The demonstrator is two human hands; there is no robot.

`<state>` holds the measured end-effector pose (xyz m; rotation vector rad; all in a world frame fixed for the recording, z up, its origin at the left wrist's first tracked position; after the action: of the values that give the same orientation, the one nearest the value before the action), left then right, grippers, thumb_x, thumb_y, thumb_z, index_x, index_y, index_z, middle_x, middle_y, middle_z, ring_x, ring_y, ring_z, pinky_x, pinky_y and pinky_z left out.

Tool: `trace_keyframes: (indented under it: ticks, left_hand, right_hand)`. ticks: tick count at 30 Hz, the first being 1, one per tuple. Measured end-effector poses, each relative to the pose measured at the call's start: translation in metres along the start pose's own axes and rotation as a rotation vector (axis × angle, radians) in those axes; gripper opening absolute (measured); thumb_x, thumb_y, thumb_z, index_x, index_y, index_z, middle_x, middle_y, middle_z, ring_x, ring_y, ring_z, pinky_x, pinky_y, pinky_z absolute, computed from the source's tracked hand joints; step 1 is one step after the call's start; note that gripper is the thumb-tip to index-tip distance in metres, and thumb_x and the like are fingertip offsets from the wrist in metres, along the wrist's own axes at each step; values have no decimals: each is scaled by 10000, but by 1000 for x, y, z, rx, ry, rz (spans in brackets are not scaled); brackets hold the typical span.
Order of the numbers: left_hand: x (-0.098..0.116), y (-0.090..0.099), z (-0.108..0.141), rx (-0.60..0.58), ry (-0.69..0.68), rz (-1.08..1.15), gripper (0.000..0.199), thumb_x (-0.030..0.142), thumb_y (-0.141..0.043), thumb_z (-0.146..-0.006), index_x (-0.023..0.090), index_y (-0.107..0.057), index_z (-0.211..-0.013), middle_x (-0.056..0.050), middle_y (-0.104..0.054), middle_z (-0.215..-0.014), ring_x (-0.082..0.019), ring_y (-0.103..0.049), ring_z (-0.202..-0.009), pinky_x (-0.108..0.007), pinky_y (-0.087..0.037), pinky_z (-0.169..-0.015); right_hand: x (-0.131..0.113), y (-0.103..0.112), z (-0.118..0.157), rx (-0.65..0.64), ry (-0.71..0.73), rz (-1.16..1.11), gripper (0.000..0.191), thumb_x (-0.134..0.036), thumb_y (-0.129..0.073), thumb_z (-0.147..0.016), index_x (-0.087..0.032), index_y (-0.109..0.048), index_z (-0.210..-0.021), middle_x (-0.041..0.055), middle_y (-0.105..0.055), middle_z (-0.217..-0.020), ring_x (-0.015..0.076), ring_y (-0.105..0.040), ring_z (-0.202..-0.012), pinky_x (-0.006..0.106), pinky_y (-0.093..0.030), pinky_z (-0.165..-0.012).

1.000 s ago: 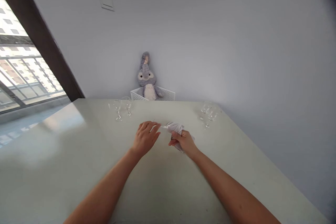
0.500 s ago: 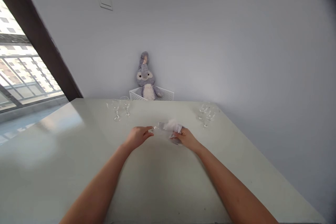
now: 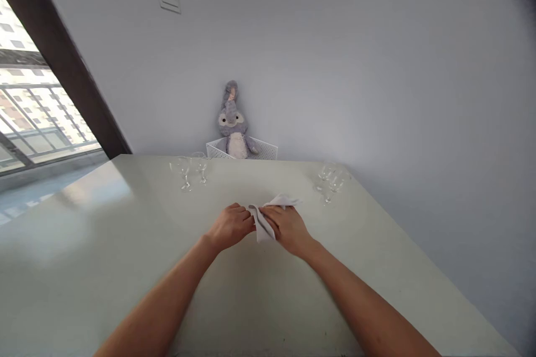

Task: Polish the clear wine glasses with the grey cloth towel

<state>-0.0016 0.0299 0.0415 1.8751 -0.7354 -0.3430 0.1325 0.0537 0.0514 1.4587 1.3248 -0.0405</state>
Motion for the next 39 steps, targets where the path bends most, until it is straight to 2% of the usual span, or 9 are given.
trace_keyframes:
  ticks: [6, 9, 14, 20, 26, 30, 34, 37, 39]
  left_hand:
    - [-4, 0, 1, 123, 100, -3, 341, 397, -425, -842, 228, -535, -1116, -37, -596, -662, -155, -528, -631, -290, -348, -664]
    - [-14, 0, 5, 263, 294, 71, 394, 392, -431, -842, 232, -475, -1200, -17, -595, -652, -146, -527, -621, -274, -359, -663]
    - [-8, -7, 7, 374, 507, 202, 436, 351, -393, -861, 241, -380, -1282, -22, -556, -756, -133, -506, -634, -255, -392, -626]
    - [36, -8, -2, 482, 319, 201, 489, 142, -358, -848, 236, -315, -1326, -129, -436, -1144, -197, -460, -979, -366, -379, -851]
    - [38, -8, -3, 445, 328, 411, 459, 210, -450, -818, 247, -388, -1271, -96, -517, -1094, -203, -487, -953, -386, -388, -848]
    - [5, -10, 2, 521, 557, 982, 615, 357, -563, -758, 229, -312, -1305, -111, -499, -1200, -233, -475, -1073, -383, -365, -900]
    - [1, -22, -4, 276, 617, 1646, 637, 397, -595, -730, 205, -339, -1281, -146, -528, -1193, -277, -526, -1040, -399, -395, -865]
    - [0, -24, -3, 277, 684, 1757, 594, 346, -641, -702, 188, -396, -1220, -153, -566, -1138, -268, -566, -978, -392, -410, -844]
    - [-3, -25, -2, 341, 731, 1725, 574, 324, -670, -675, 182, -429, -1176, -147, -584, -1111, -257, -570, -975, -380, -407, -853]
  right_hand:
    - [46, -7, -2, -49, -460, -967, 354, -441, -520, -762, -179, -628, -972, 63, -656, -893, 221, -607, -796, 375, -488, -673]
    - [39, -23, -1, 62, -484, -1261, 464, -552, -400, -804, -201, -570, -1056, 83, -621, -1029, 224, -598, -882, 419, -486, -727]
    - [12, -46, 6, 163, -314, -1113, 434, -534, -441, -805, -212, -571, -1065, 81, -577, -1111, 198, -523, -1028, 361, -418, -855]
    - [10, -51, 10, 264, -305, -1068, 344, -444, -485, -812, -196, -587, -1027, 74, -615, -983, 194, -524, -985, 336, -399, -841]
    - [34, -32, 10, 413, -410, -892, 302, -438, -569, -739, -155, -614, -835, 33, -614, -771, 168, -540, -741, 292, -411, -682]
    - [29, -35, 8, 185, -379, -890, 321, -458, -609, -695, -148, -621, -776, 17, -588, -708, 148, -514, -690, 276, -393, -659]
    - [18, -55, 12, -135, -498, -1128, 335, -444, -663, -654, -141, -614, -789, 19, -582, -687, 128, -512, -624, 253, -384, -589]
    - [21, -61, 15, -203, -565, -1101, 342, -455, -639, -672, -147, -599, -817, 17, -582, -688, 133, -520, -598, 257, -387, -556]
    - [26, -58, 13, -158, -501, -871, 317, -456, -571, -726, -145, -594, -781, 17, -582, -676, 147, -529, -615, 271, -397, -573]
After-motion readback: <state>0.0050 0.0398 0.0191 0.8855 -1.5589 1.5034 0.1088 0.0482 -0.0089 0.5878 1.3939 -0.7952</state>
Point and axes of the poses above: each hand's wrist, its own z-axis away from the middle knuckle, its own y-axis out of the back of the hand, x = y × z, the point moved 6 cm from there along -z, towards the middle knuckle
